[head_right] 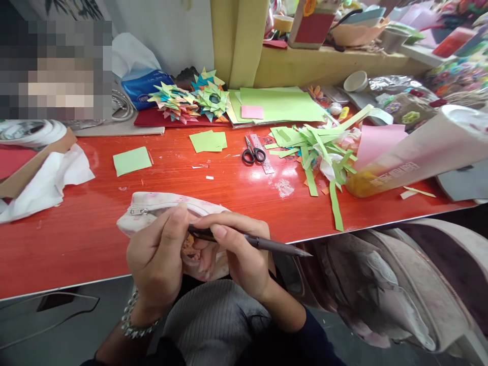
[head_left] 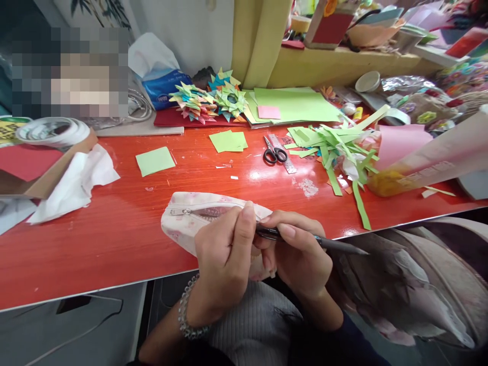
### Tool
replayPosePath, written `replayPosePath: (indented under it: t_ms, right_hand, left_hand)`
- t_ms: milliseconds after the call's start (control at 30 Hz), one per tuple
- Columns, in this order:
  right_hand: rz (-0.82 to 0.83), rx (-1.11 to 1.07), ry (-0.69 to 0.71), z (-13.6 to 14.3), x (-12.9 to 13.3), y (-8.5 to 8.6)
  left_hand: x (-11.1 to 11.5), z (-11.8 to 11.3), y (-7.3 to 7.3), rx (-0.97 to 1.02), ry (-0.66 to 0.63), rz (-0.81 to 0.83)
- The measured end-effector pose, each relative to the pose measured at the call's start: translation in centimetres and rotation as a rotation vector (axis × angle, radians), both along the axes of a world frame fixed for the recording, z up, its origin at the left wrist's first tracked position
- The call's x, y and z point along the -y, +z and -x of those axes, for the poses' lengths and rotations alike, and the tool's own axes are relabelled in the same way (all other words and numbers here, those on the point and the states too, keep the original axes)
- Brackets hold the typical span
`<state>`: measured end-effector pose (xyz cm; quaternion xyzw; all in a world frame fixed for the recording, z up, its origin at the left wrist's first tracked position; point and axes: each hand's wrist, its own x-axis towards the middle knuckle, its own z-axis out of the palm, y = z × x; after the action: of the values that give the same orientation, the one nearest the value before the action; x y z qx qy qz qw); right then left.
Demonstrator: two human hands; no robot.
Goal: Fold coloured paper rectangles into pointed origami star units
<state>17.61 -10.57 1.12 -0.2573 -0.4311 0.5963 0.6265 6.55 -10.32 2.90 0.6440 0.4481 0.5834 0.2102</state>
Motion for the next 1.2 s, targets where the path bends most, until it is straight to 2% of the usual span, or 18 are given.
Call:
replayPosePath:
  t_ms: [100,167,200,300,433,533,600,667,700,800,867,1033,1200]
  right_hand:
    - [0.005,-0.064,-0.013,0.7,-0.3,0.6]
    - [0.031,-0.126,0.016,1.1,-0.5,1.3]
    - [0.047,-0.155,0.035,1.3,-0.6,1.5]
    - [0.069,-0.160,0.011,1.8,-0.7,2.0]
    - [-0.008,0.057,-0.199,1.5,-0.5,1.4]
    - [-0.039,0.109,-0.299,0.0,-0.5,0.9]
    - [-0.075,0.042,-0.405,-1.2,-0.8,0.7]
    - [-0.130,-0.006,-0.479,-2.0,-1.2,0.8]
    - [-0.155,-0.009,-0.441,-2.1,-1.4,0.8]
    - [-0.109,-0.055,-0.248,-1.5,-2.0,1.2]
    - [-0.059,-0.107,-0.175,-1.0,-2.2,1.4]
    - [-0.049,-0.148,-0.135,-0.9,-2.1,1.4]
    - [-0.095,-0.109,-0.139,-0.9,-1.9,1.3]
  left_hand:
    - [-1.0,0.1,-0.4,-0.106,0.088,-0.230]
    - [-1.6,0.3,-0.5,-0.152,0.089,-0.394]
    - [-1.7,0.4,-0.5,-0.157,0.073,-0.420]
    - [-1.8,0.3,-0.4,-0.154,0.037,-0.333]
    - [-1.7,0.4,-0.4,-0.187,0.070,-0.329]
    - [-2.3,2.1,-0.1,-0.175,0.096,-0.204]
    - [-2.9,3.6,0.3,-0.045,0.298,-0.177]
    - [-3.3,4.5,0.5,0.220,0.384,-0.172]
    - [-3.3,4.6,0.6,0.231,0.334,-0.135]
    - [-2.9,3.5,0.3,0.047,0.119,-0.116]
    - [-2.4,2.6,0.1,-0.042,0.050,-0.086]
    - [-1.6,2.0,0.3,-0.211,-0.133,-0.090]
    - [-1.8,1.7,0.6,-0.243,-0.176,-0.078]
